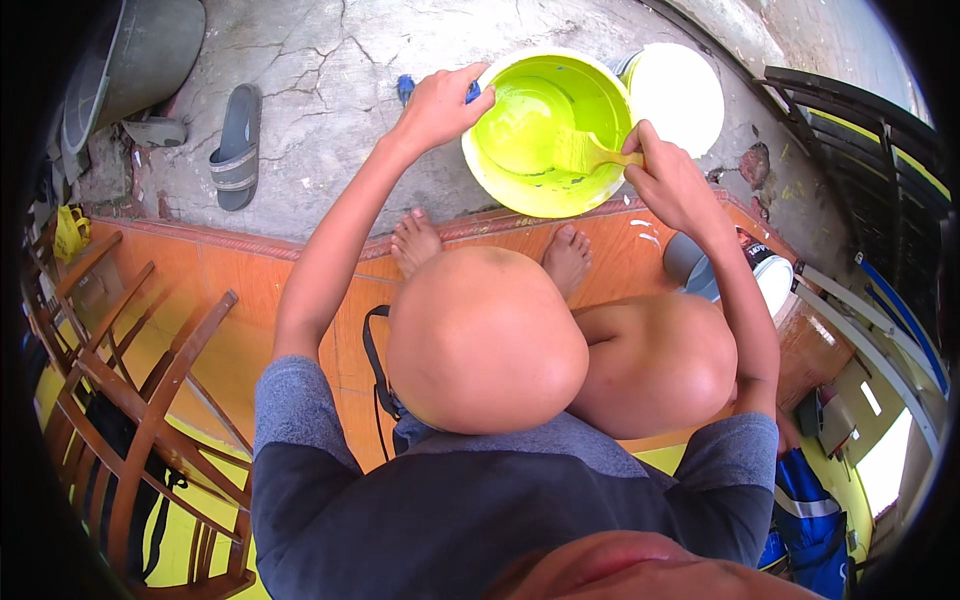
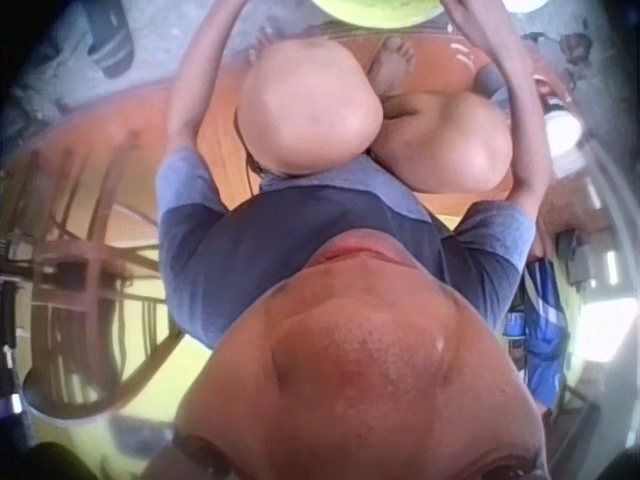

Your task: The person retrieves a cloth and a cup, fills the cup with water from a tap, then pours the water into a bucket of yellow paint. The person sits on the floor and stirs the paint with a brush, transferring some paint between buckets.

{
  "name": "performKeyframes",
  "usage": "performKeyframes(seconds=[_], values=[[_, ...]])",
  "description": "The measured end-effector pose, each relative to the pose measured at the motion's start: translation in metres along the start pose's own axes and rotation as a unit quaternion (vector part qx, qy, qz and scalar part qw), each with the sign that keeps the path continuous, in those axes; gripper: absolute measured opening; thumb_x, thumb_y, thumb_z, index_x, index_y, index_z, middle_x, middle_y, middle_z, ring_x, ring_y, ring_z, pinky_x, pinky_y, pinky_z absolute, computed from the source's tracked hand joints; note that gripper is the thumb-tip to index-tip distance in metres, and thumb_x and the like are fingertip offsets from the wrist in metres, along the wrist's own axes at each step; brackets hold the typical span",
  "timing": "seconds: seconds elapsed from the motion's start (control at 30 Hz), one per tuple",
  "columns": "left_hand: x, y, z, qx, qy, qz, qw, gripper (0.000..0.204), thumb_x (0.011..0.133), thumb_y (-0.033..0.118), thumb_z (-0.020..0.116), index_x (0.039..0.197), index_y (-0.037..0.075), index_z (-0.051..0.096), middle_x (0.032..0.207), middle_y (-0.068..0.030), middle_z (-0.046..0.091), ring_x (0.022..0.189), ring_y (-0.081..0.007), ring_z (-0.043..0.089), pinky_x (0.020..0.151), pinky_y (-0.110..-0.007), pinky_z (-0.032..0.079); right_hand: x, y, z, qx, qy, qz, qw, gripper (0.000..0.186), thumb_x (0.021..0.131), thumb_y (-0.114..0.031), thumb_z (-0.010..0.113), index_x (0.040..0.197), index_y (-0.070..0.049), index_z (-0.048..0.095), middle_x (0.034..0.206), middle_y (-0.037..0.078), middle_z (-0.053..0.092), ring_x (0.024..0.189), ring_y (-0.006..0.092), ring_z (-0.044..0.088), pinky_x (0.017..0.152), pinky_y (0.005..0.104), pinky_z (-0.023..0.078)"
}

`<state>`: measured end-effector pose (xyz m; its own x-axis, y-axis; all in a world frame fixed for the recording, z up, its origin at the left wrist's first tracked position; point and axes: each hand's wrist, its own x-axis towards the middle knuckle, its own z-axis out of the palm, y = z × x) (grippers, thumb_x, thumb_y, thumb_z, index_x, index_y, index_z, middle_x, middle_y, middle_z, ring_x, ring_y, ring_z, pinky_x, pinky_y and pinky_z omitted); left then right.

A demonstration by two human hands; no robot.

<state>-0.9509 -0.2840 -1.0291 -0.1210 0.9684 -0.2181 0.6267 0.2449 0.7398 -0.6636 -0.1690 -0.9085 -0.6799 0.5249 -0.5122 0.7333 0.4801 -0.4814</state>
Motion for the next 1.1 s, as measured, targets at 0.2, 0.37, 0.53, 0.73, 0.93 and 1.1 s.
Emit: performKeyframes(seconds=[0.2,0.37,0.53,0.73,0.93,1.1], values=[[0.029,-0.011,-0.021,-0.037,-0.085,0.083,0.992,0.048,0.098,0.042,0.055,0.140,0.018,0.058,0.058,-0.0108,0.054,0.055,-0.0196,0.051,0.059,-0.037,0.044,-0.021,0.008,-0.018,0.066,0.003,0.044,0.997,0.024,0.091,-0.018,0.066,0.101,-0.001,0.052,0.071,0.018,0.062,0.063,0.0323,0.059,0.063,0.0431,0.046],[0.040,-0.001,-0.022,-0.042,-0.089,0.080,0.992,0.046,0.097,0.045,0.057,0.137,0.023,0.062,0.055,-0.0063,0.049,0.054,-0.0148,0.045,0.057,-0.033,0.042,-0.033,0.010,-0.010,0.052,0.030,0.084,0.995,0.021,0.095,-0.019,0.067,0.099,0.000,0.058,0.069,0.017,0.061,0.057,0.0249,0.055,0.059,0.0376,0.044],[0.023,-0.001,-0.012,-0.108,-0.086,-0.015,0.990,0.045,0.098,0.042,0.058,0.136,0.020,0.064,0.068,-0.0061,0.063,0.062,-0.0116,0.053,0.064,-0.031,0.047,-0.048,0.017,-0.002,0.022,0.032,0.053,0.998,0.018,0.095,-0.016,0.064,0.102,0.001,0.062,0.073,0.020,0.064,0.065,0.0334,0.061,0.062,0.0425,0.046],[0.026,-0.008,-0.002,-0.188,-0.107,-0.023,0.976,0.048,0.100,0.042,0.056,0.138,0.014,0.061,0.118,-0.0106,0.070,0.105,-0.0164,0.066,0.094,-0.030,0.049,-0.047,0.015,0.003,-0.050,0.058,0.060,0.995,0.018,0.092,-0.018,0.066,0.097,-0.001,0.060,0.075,0.021,0.066,0.073,0.0421,0.063,0.066,0.0505,0.048],[0.026,-0.018,-0.013,-0.297,-0.122,-0.069,0.945,0.061,0.105,0.052,0.037,0.135,0.005,0.062,0.093,-0.0022,0.062,0.086,-0.0124,0.058,0.085,-0.028,0.047,-0.046,0.016,0.006,-0.062,0.072,0.055,0.994,0.030,0.088,-0.029,0.074,0.093,-0.002,0.062,0.079,0.019,0.068,0.074,0.0387,0.066,0.065,0.0460,0.050],[0.006,-0.014,-0.026,-0.379,-0.029,-0.141,0.914,0.055,0.103,0.040,0.031,0.126,0.000,0.061,0.085,-0.0020,0.054,0.081,-0.0132,0.054,0.082,-0.028,0.046,-0.050,0.025,0.010,-0.052,0.097,0.045,0.993,0.027,0.088,-0.026,0.073,0.094,-0.003,0.061,0.074,0.019,0.067,0.072,0.0394,0.065,0.064,0.0476,0.050]])
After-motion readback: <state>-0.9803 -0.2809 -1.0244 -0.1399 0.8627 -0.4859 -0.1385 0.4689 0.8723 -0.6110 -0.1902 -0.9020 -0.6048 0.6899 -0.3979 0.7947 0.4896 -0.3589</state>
